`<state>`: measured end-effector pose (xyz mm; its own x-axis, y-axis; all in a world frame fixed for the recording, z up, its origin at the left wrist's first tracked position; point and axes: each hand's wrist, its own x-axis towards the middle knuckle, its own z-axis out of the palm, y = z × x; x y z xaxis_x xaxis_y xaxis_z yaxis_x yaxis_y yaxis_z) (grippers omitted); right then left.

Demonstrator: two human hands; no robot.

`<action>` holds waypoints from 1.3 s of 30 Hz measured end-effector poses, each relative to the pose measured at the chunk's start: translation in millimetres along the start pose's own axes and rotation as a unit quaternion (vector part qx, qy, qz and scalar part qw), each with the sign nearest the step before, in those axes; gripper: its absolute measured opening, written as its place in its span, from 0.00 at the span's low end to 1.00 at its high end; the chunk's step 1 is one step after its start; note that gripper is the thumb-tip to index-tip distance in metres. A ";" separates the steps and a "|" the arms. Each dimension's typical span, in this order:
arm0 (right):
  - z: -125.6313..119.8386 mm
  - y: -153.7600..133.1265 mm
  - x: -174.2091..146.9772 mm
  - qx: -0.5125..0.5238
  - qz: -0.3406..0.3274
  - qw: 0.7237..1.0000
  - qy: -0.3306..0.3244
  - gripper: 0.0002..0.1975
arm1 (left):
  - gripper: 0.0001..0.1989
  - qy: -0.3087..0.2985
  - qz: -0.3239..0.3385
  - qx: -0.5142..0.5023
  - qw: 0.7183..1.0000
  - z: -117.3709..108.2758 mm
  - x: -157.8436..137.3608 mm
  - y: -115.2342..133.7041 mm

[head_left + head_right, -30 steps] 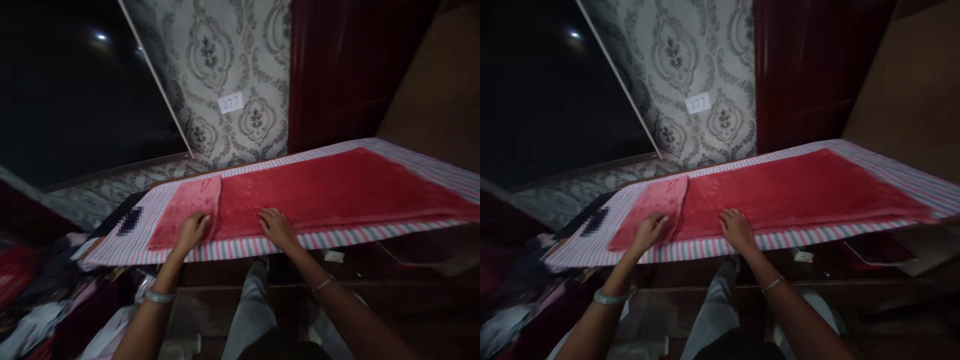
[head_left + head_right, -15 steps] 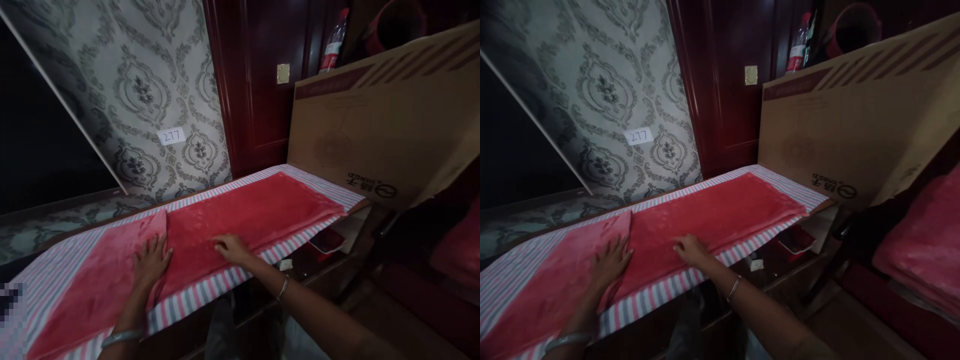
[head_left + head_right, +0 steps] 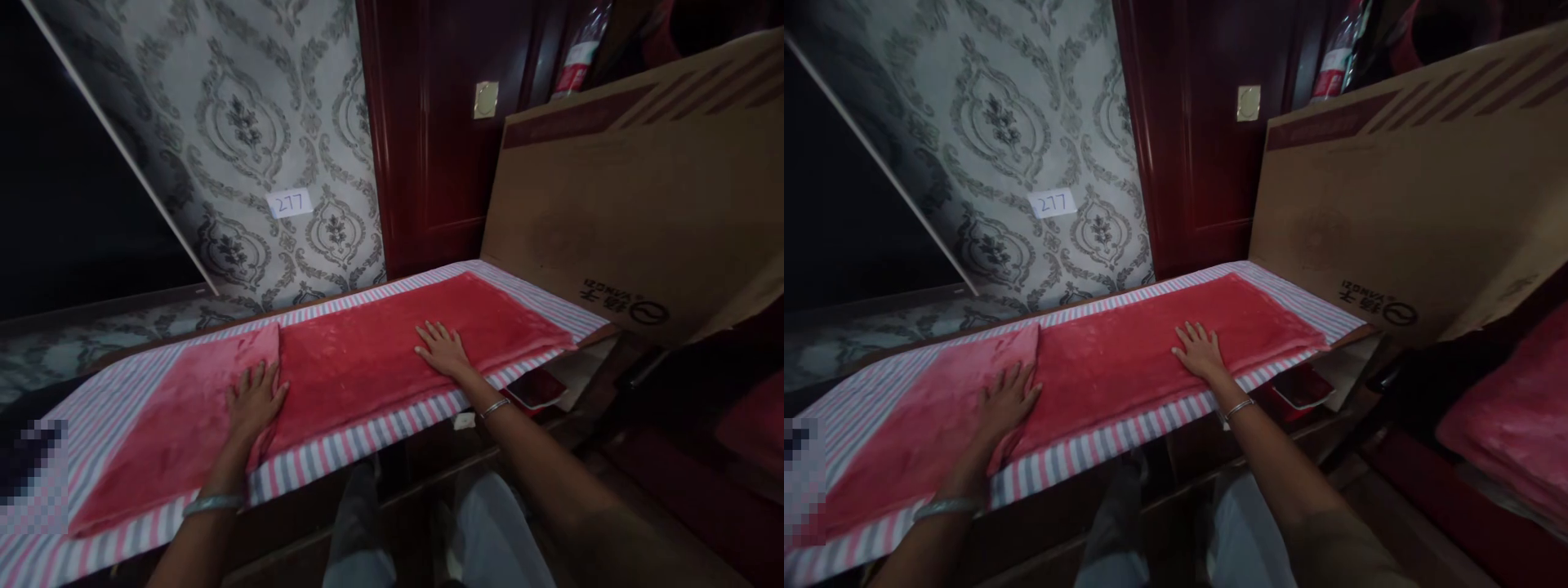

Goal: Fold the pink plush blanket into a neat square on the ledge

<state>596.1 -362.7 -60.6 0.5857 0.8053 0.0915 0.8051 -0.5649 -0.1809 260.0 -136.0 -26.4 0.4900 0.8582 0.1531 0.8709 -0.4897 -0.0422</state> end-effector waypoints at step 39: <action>11.9 2.3 4.9 -0.016 -0.005 1.000 0.017 0.30 | 0.31 -0.004 0.004 0.006 1.000 -0.2 -5.6 -6.5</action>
<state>599.7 -357.9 -72.2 0.5802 0.8045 0.1271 0.8131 -0.5631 -0.1479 251.6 -137.6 -26.8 0.4975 0.8552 0.1453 0.8671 -0.4951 -0.0549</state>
